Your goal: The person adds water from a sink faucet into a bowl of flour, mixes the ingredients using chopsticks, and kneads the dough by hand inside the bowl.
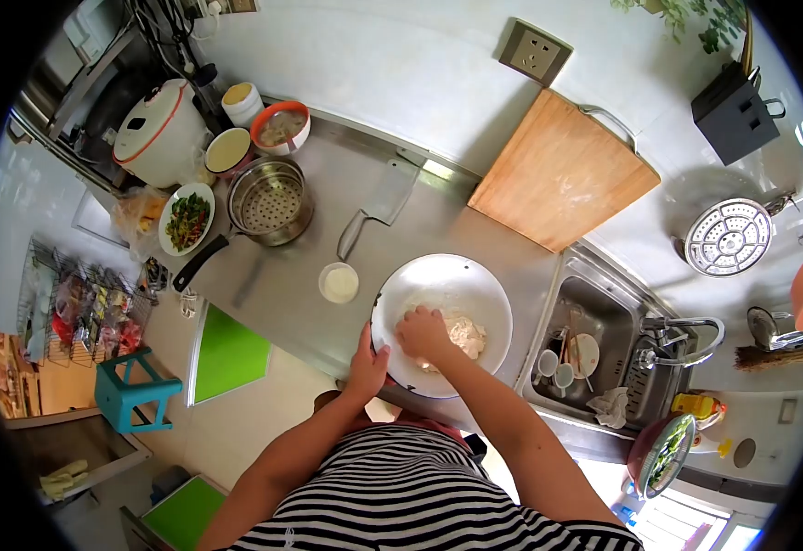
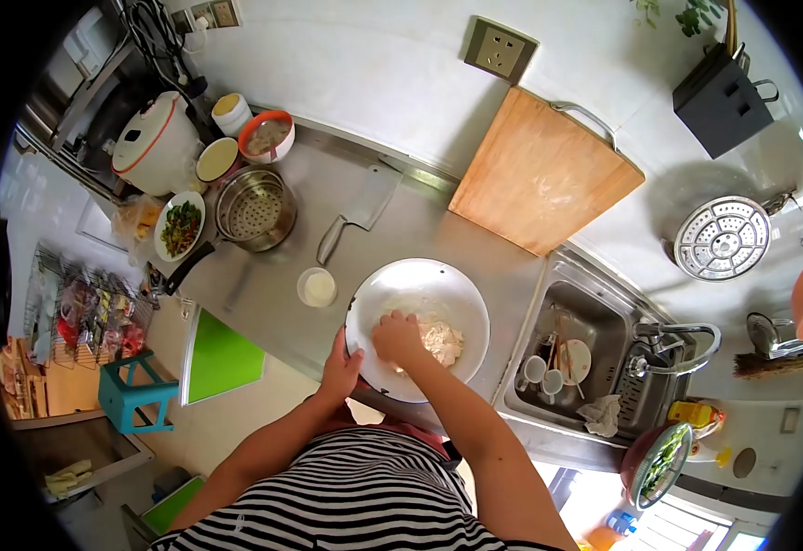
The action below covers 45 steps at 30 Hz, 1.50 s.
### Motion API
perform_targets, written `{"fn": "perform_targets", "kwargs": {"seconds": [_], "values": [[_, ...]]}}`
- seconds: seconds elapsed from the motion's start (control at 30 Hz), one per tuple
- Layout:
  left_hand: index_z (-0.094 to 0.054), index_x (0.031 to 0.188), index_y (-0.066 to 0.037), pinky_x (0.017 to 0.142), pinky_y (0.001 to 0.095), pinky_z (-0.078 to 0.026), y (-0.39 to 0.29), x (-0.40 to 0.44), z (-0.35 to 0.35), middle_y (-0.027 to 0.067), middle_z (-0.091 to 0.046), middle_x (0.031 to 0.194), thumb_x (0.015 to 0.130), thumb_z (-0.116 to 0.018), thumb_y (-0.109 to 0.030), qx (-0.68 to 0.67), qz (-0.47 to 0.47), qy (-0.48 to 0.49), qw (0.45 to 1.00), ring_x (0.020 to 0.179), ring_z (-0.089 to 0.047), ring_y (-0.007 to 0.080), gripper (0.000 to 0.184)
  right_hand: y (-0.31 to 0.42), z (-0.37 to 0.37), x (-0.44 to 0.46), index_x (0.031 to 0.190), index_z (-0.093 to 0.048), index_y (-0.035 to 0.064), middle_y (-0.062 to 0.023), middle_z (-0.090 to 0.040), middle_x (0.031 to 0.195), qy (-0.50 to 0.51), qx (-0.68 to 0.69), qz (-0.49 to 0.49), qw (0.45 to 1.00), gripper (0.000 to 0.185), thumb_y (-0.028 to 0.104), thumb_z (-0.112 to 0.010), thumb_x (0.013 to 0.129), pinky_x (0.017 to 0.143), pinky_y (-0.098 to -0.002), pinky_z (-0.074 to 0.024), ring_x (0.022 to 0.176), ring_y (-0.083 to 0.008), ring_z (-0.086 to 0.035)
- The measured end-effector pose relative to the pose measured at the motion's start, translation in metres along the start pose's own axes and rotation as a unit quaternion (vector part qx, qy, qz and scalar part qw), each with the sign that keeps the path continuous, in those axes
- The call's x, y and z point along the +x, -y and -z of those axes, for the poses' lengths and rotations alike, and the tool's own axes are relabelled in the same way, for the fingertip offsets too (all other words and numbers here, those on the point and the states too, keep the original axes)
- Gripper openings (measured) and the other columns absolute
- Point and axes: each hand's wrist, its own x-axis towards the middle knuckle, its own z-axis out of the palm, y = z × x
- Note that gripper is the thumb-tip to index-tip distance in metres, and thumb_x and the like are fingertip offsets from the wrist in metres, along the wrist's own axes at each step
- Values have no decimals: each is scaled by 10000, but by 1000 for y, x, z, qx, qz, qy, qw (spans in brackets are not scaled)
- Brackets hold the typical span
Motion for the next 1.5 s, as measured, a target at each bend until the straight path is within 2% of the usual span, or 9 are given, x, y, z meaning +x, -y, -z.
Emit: {"fn": "perform_targets", "kwargs": {"seconds": [0.4, 0.67, 0.8, 0.87, 0.97, 1.07, 1.1, 1.3, 1.5], "values": [[-244, 1417, -52, 814, 421, -482, 0, 29, 13, 279, -531, 1190, 870, -509, -168, 115, -5, 84, 990, 965, -598, 397, 619, -33, 7, -60, 762, -604, 110, -63, -542, 849, -137, 11, 58, 989, 194, 285, -554, 830, 774, -421, -367, 906, -245, -502], [-201, 1427, -46, 680, 423, -516, -15, 60, 17, 287, -559, 1121, 882, -525, -190, 157, -32, 101, 982, 762, -641, 375, 650, -40, -7, 13, 859, -585, 99, -74, -544, 961, -237, 8, -170, 957, 197, 281, -513, 884, 868, -442, -338, 994, -269, -487], [-43, 1451, -85, 565, 386, -545, -36, 31, 18, 262, -575, 1067, 886, -520, -129, 48, 89, 157, 982, 659, -658, 302, 740, -63, 6, 26, 869, -613, 101, -95, -577, 995, -174, 164, -233, 943, 200, 272, -510, 868, 818, -461, -415, 1007, -286, -525], [60, 1445, -111, 529, 344, -556, -13, 12, 5, 245, -562, 1054, 886, -508, -92, 43, -2, 144, 989, 628, -656, 265, 798, -67, 4, 29, 864, -626, 101, -111, -585, 1001, -123, 222, -248, 935, 204, 267, -508, 849, 805, -462, -444, 994, -297, -540], [31, 1450, -113, 612, 377, -559, -14, 4, -3, 264, -545, 1114, 868, -514, -86, -104, 155, 130, 974, 767, -660, 332, 797, -38, -6, 40, 748, -648, 106, -102, -638, 892, -165, 74, -106, 978, 155, 232, -556, 750, 743, -450, -469, 890, -319, -584], [-39, 1456, -115, 780, 425, -509, 35, 18, -4, 268, -542, 1167, 849, -531, -96, 136, -80, 15, 987, 915, -617, 397, 781, -3, 17, 16, 755, -664, 115, -116, -647, 844, -36, 50, -25, 998, 228, 296, -525, 755, 733, -471, -451, 906, -304, -582], [-107, 1453, -105, 906, 436, -427, 3, 17, 5, 254, -526, 1217, 842, -536, -116, 53, 59, 62, 995, 1047, -550, 417, 747, 0, 28, 6, 755, -664, 115, -116, -647, 844, -35, 48, -26, 998, 228, 296, -525, 755, 733, -471, -451, 906, -304, -582], [-256, 1433, -142, 925, 397, -428, -15, 30, 21, 221, -518, 1256, 872, -499, -155, 119, 15, 98, 988, 1096, -543, 374, 612, -8, 55, -48, 786, -645, 88, -121, -633, 789, 78, 7, -47, 996, 227, 277, -521, 763, 785, -452, -424, 890, -289, -586], [-334, 1405, -172, 889, 403, -448, -9, 38, 15, 189, -557, 1203, 902, -482, -209, 179, -62, 109, 976, 1041, -565, 360, 526, -18, -8, -81, 921, -549, 73, -112, -504, 944, -84, 34, 21, 996, 191, 241, -538, 831, 804, -442, -386, 926, -283, -504]]}}
